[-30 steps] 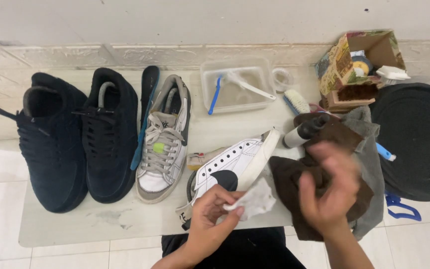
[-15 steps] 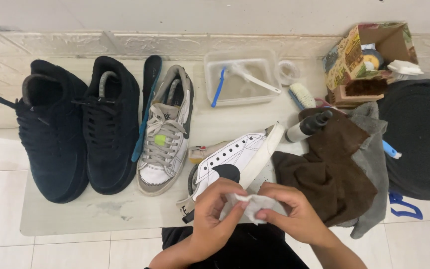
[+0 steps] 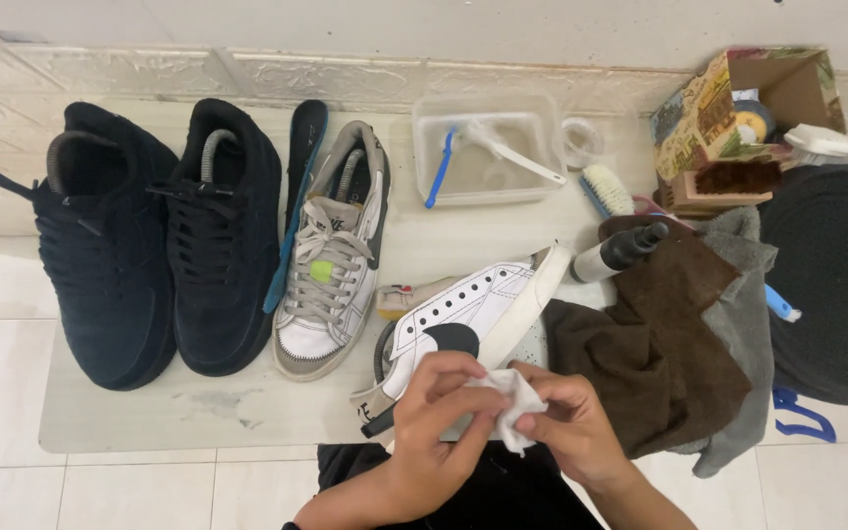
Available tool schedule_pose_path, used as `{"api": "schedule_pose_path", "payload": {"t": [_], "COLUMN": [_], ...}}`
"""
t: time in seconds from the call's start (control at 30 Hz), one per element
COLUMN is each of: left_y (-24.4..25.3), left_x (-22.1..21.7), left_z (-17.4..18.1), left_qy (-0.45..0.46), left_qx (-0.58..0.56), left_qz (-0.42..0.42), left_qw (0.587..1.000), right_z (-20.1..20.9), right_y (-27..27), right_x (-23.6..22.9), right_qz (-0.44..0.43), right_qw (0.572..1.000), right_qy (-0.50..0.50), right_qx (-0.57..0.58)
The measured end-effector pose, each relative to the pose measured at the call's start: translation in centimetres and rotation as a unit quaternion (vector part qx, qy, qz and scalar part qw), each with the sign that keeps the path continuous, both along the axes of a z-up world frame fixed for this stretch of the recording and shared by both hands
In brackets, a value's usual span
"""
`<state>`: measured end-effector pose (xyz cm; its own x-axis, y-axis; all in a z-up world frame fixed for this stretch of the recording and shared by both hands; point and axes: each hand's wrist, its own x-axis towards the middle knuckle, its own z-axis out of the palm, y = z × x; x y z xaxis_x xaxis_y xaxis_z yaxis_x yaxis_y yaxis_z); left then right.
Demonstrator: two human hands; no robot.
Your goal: The person wipes the white Nike sneaker with a tissue, focusing on the toe box, side panels, and sole. They rotate the shoe to access different areas and continue wiping until the end of the clip.
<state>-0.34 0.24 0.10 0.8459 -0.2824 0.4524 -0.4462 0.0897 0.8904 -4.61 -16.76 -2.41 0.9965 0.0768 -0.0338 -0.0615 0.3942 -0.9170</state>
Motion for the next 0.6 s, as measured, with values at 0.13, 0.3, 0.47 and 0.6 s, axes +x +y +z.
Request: {"api": "schedule_pose_path", "payload": {"t": [0.13, 0.3, 0.47, 0.6], "left_y": [0.5, 0.3, 0.0, -0.1], "left_x": [0.3, 0.1, 0.1, 0.7], "left_z": [1.2, 0.3, 0.0, 0.1], "left_qy": [0.016, 0.021, 0.015, -0.065], "left_qx": [0.031, 0.055, 0.069, 0.112], "left_qz": [-0.014, -0.079, -0.138, -0.154], "left_qw": [0.999, 0.995, 0.988, 0.98], "right_z": [-0.3, -0.9, 0.2, 0.4], "right_y": [0.8, 1.3, 2.1, 1.7], "right_x": [-0.2, -0.6, -0.8, -0.4], "right_qz": [-0.066, -0.175, -0.185, -0.221], "right_qw": [0.996, 0.944, 0.944, 0.947], "right_qy": [-0.044, -0.172, -0.207, -0.169], "right_qx": [-0.027, -0.218, -0.179, -0.16]}}
